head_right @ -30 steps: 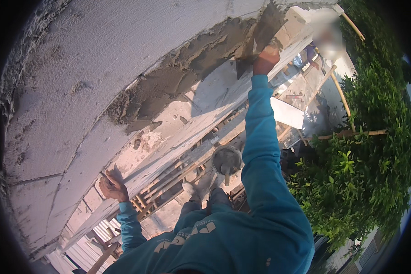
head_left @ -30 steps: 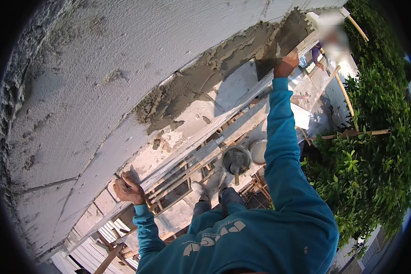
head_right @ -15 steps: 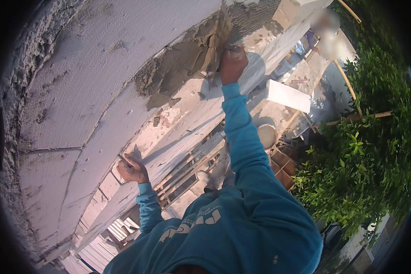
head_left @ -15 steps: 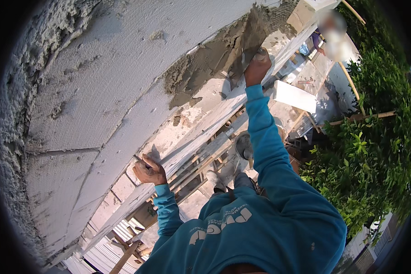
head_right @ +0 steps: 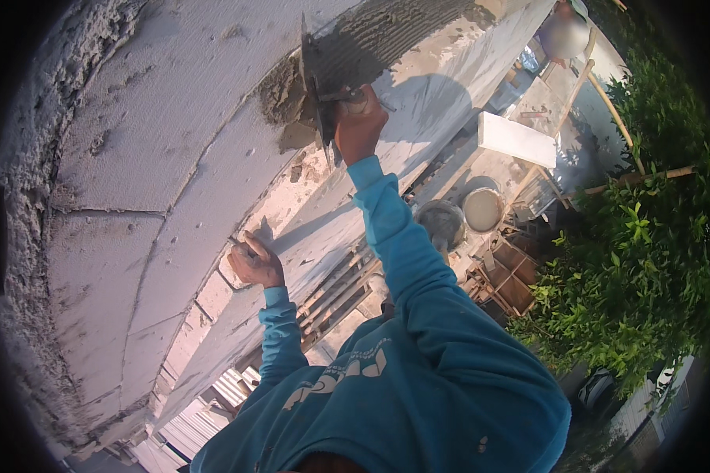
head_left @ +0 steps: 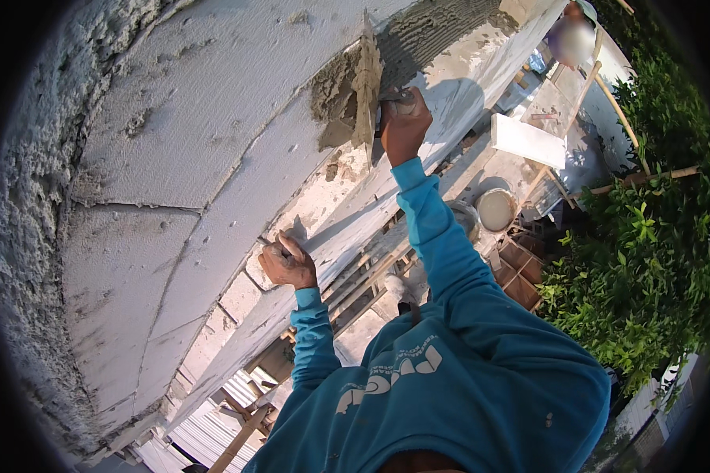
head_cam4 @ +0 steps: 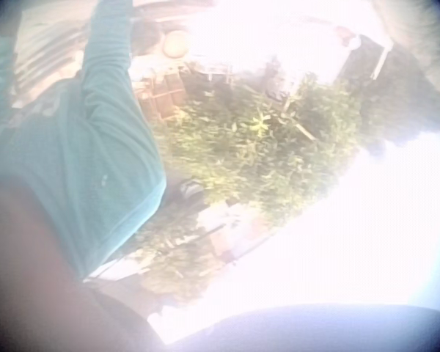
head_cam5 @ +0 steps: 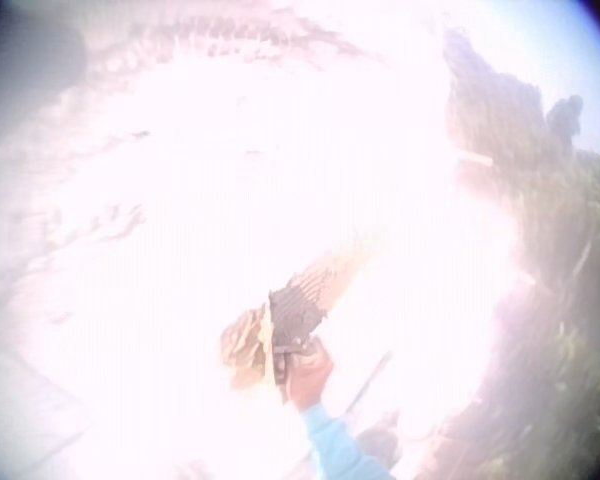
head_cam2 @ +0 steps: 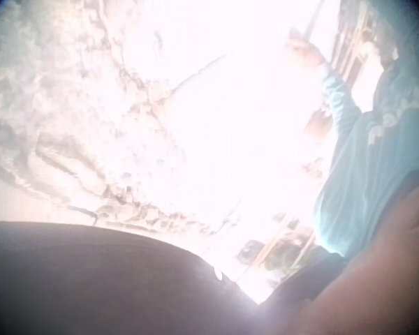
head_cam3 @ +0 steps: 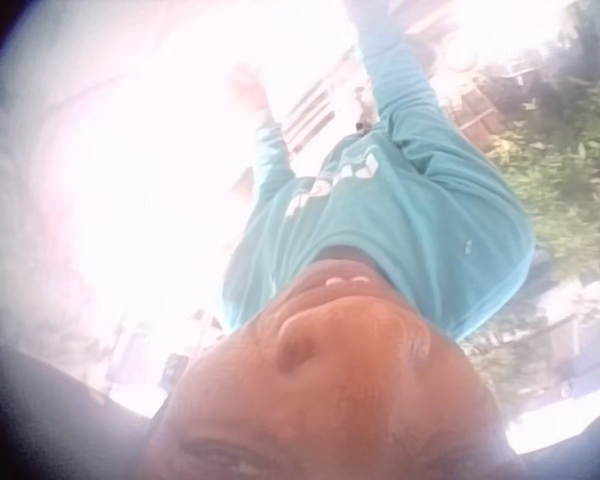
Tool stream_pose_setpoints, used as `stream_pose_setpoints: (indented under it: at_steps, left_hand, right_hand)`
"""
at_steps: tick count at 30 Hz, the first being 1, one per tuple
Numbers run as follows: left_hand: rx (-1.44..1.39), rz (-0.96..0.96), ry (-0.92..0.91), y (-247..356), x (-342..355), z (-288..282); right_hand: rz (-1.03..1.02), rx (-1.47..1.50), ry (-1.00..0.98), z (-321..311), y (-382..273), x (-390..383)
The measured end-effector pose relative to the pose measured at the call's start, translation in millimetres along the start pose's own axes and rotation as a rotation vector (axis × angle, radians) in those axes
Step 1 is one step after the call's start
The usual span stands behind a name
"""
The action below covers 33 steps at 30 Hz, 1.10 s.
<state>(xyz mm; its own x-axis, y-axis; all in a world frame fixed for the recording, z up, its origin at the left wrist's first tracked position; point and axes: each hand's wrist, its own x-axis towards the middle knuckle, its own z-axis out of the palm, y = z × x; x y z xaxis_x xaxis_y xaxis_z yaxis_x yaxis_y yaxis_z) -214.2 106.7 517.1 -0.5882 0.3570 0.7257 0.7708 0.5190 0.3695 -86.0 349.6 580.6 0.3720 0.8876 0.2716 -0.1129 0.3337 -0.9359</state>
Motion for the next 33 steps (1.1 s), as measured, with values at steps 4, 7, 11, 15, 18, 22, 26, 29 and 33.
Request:
stream_pose_setpoints:
  at_steps: [4, 7, 11, 15, 18, 22, 26, 29, 33]
  left_hand:
    - [0.011, 0.020, -0.010, -2, -2, 0]
    - [0.044, 0.019, -0.035, -6, -4, 0]
    - [0.039, 0.076, -0.030, -9, -4, -1]
    - [0.030, 0.134, 0.008, -5, 0, -3]
    - [0.015, 0.095, 0.017, -4, -1, -4]
    - [0.083, 0.065, -0.041, -4, -4, -5]
    - [0.095, 0.040, -0.031, -3, -3, -3]
    - [0.104, 0.078, -0.043, -2, -1, -3]
    - [0.113, 0.087, -0.029, -1, -2, -1]
  right_hand:
    - [-0.013, -0.156, -0.160, -1, -4, -30]
    - [-0.252, -0.167, 0.006, 9, -11, -51]
    - [0.067, 0.217, -0.209, 10, -14, -75]
    - [0.451, 0.492, -0.351, 4, 6, -80]
    - [0.780, 0.928, -0.237, -8, 32, -72]
    - [0.875, 1.071, -0.132, -43, 59, -29]
    - [0.684, 0.993, 0.118, -74, 69, 59]
    - [0.259, 0.825, 0.115, -97, 68, 139]
    - [-0.127, 0.054, 0.410, -99, 54, 209]
